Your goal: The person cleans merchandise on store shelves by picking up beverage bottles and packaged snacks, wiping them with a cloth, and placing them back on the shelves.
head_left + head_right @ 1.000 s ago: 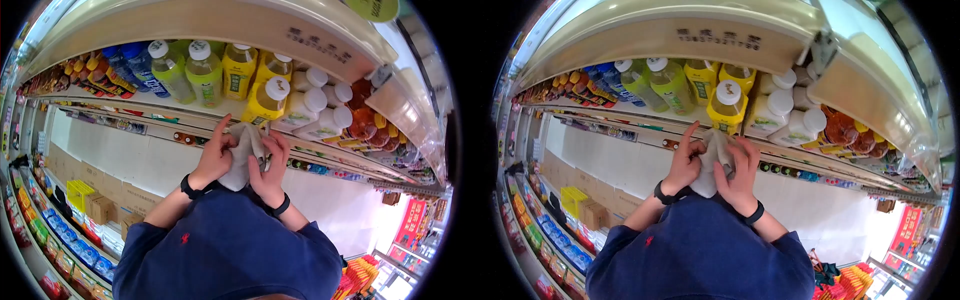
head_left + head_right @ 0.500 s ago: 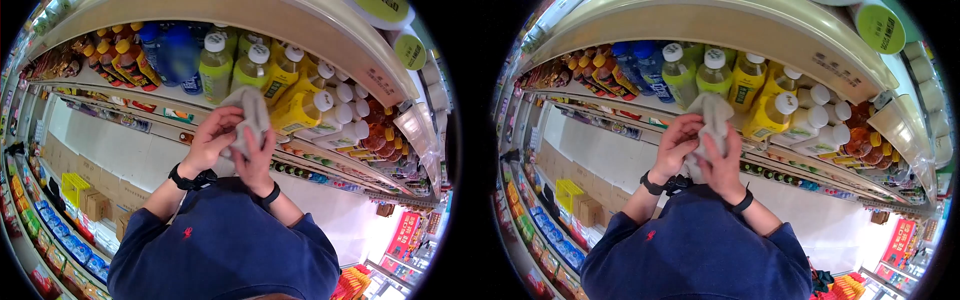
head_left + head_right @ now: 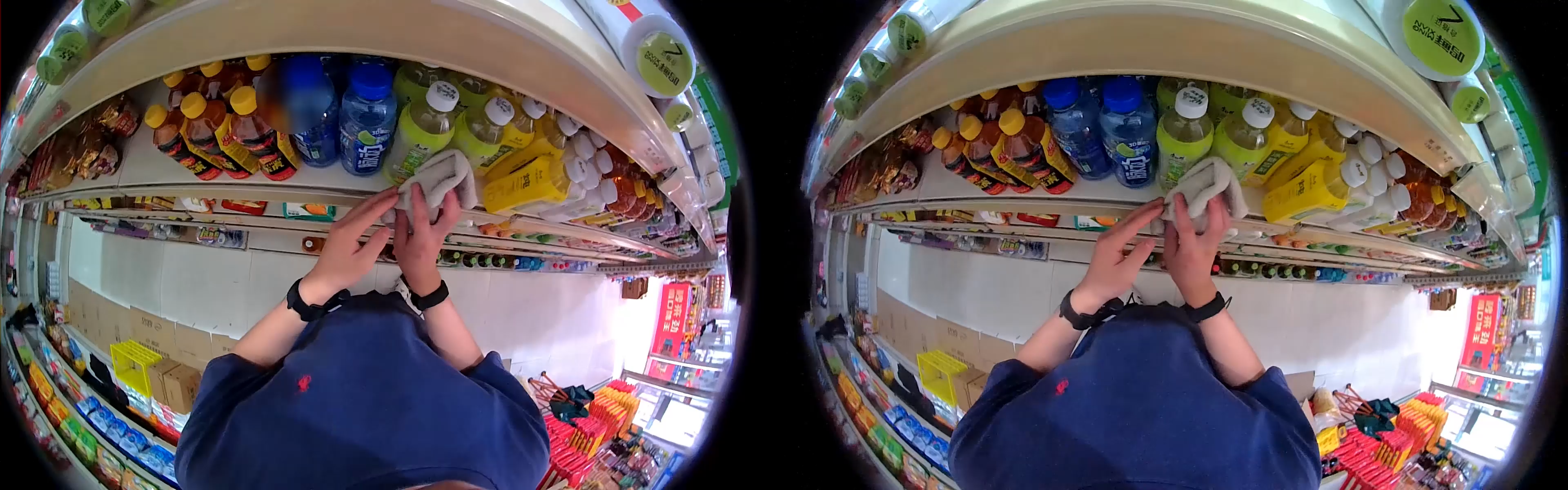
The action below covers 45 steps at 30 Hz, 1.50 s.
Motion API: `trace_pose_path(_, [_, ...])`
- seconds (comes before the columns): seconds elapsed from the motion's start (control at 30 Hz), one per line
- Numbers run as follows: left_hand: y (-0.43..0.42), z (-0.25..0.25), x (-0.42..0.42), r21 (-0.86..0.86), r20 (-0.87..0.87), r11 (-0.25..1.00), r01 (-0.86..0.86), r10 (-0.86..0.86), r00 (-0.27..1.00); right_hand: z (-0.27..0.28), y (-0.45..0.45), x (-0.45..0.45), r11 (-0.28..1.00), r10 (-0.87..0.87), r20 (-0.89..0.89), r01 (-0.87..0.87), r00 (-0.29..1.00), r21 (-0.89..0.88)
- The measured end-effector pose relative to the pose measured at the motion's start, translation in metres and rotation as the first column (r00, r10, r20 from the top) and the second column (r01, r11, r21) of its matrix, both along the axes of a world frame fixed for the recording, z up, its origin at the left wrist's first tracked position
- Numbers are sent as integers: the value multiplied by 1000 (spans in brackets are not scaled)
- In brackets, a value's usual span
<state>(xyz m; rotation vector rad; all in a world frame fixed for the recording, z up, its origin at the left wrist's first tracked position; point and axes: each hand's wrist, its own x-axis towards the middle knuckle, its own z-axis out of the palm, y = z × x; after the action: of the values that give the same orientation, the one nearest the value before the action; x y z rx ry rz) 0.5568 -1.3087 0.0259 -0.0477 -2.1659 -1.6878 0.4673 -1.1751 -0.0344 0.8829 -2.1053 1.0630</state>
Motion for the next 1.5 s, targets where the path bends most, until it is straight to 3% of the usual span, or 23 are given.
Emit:
trace_pose_path(0.17, [-8,6,-2,-7,-69,996,87,-88,994,33,-7,1,998,-56,-41,55,998,-31])
trace_pose_path(0.27, [-10,6,-9,-38,-181,999,37,-43,982,45,-13,2,997,-69,-79,66,994,-36])
trace_pose_path(0.3, [-8,-1,-11,23,-182,999,23,-18,983,47,-15,1,997,-68,-80,65,994,-37])
trace_pose_path(0.37, [-3,-7,-14,80,-189,997,13,2,982,33,-11,6,996,-48,-45,45,998,-76])
trace_pose_path(0.43, [6,-10,-12,70,-86,997,-17,23,996,23,-4,12,998,-1,77,6,997,-66])
trace_pose_path(0.6, [26,-10,-12,25,-39,999,-28,29,999,31,13,9,992,75,86,-65,993,-111])
trace_pose_path(0.77, [38,18,-24,3,-229,999,-33,33,973,77,21,-12,978,159,-21,-160,987,-130])
trace_pose_path(0.9, [45,5,-31,13,-223,997,-81,82,971,68,28,-13,982,175,1,-174,985,-68])
trace_pose_path(0.97, [47,-7,-27,82,-64,993,-90,95,993,55,34,-4,978,210,122,-210,970,-20])
trace_pose_path(1.0, [47,-15,-25,83,-63,992,-95,101,993,46,35,0,974,225,156,-223,962,-26])
trace_pose_path(1.07, [46,-24,-21,212,126,975,-63,37,991,35,38,4,973,227,157,-231,961,7])
trace_pose_path(1.2, [51,-24,-18,287,94,949,-127,104,990,37,43,0,959,282,200,-283,938,-25])
trace_pose_path(1.3, [52,-8,-21,188,42,977,-100,93,995,56,44,0,962,271,153,-265,950,-61])
trace_pose_path(1.37, [56,9,-22,66,-175,991,-119,129,976,65,40,-3,959,272,116,-260,955,-109])
trace_pose_path(1.5, [54,23,-30,-43,-257,991,-126,111,960,75,36,-9,967,231,94,-218,968,-130])
